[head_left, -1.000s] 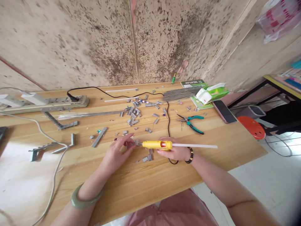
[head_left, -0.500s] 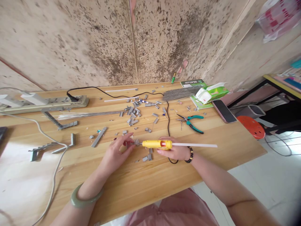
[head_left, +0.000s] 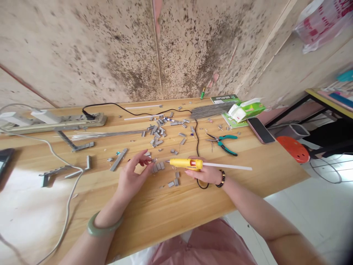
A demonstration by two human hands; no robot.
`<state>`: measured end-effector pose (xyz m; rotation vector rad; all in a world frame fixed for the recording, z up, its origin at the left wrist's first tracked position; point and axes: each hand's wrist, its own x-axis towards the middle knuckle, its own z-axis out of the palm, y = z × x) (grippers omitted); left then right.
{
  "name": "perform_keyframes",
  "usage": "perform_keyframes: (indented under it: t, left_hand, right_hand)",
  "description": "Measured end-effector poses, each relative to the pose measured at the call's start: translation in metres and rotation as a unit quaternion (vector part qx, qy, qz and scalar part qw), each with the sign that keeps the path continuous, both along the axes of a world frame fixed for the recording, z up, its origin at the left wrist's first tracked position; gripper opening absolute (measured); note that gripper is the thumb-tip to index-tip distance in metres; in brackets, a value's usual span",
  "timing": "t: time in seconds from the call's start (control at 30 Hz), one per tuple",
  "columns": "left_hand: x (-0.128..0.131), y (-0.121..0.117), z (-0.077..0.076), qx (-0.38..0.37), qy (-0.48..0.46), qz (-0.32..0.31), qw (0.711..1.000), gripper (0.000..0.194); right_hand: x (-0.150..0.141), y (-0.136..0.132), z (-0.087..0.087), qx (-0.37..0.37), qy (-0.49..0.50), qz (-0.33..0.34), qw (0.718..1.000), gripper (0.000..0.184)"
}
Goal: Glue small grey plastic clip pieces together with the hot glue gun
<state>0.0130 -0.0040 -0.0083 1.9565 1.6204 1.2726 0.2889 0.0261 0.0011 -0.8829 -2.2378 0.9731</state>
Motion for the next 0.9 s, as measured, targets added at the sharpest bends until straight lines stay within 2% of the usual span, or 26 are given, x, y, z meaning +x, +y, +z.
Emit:
perform_keyframes:
  t: [0.07,0.2,0.3,0.47,0.6,0.9]
  left_hand:
    - [0.000,0.000,0.000,0.003,-0.010,0.007,1.000,0.043]
    - [0.001,0.000,0.001,0.007,0.020,-0.008,1.000,0.040]
    - [0.003,-0.001,-0.001,0.024,0.058,-0.052,0.997,0.035]
    - [0.009,-0.005,-0.006,0.045,0.118,-0.141,0.982,0.029]
    - [0.011,-0.008,-0.007,0.038,0.146,-0.164,0.975,0.030]
    - [0.008,-0.007,-0.006,0.041,0.153,-0.153,0.975,0.031]
  right_hand:
    - [0.001,-0.001,-0.001,0.015,0.005,-0.031,0.999,0.018]
    - [0.006,0.000,0.000,0.108,-0.044,-0.062,0.991,0.015]
    - [0.020,0.003,-0.001,0.164,-0.145,-0.069,0.973,0.019]
    - [0.052,0.009,0.001,0.192,-0.275,-0.117,0.935,0.031]
    - [0.064,0.009,0.004,0.188,-0.312,-0.082,0.928,0.040]
    - [0.061,0.010,0.008,0.193,-0.344,-0.010,0.919,0.054]
